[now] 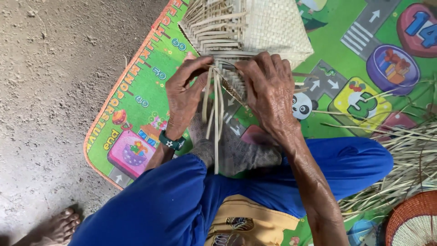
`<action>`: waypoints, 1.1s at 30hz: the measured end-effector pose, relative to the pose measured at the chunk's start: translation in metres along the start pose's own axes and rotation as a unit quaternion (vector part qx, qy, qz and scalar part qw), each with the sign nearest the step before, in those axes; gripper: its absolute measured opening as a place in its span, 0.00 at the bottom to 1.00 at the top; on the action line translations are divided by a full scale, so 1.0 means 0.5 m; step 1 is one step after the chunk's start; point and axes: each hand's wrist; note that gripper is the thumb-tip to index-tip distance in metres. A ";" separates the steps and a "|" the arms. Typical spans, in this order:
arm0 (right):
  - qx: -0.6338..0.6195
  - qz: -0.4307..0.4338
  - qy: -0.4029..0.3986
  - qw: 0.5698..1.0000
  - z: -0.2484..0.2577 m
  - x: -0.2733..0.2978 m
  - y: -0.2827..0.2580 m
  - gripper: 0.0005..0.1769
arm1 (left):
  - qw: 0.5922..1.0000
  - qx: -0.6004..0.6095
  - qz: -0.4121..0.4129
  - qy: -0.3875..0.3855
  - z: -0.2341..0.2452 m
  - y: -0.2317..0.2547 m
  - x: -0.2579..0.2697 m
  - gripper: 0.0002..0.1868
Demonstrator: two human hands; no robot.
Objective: A person is weaving a basket using dried plant fibers while sitting on a floor mat.
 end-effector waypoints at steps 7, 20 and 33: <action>0.006 -0.005 -0.001 1.000 -0.002 -0.010 -0.020 0.05 | 1.000 -0.007 -0.014 0.012 0.030 0.008 -0.014 0.05; 0.021 0.017 0.025 0.999 0.014 -0.017 -0.033 0.02 | 0.992 0.032 0.096 -0.075 0.066 0.122 -0.018 0.05; -0.188 0.097 0.062 0.975 0.067 -0.011 -0.074 0.08 | 0.976 0.011 0.135 -0.172 0.056 0.147 -0.018 0.04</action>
Point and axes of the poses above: each hand's wrist, its own x-axis away from the middle knuckle, its own z-axis out of the back of the hand, y = z × x, and after that the axes turned 9 degrees about -y, right-handed
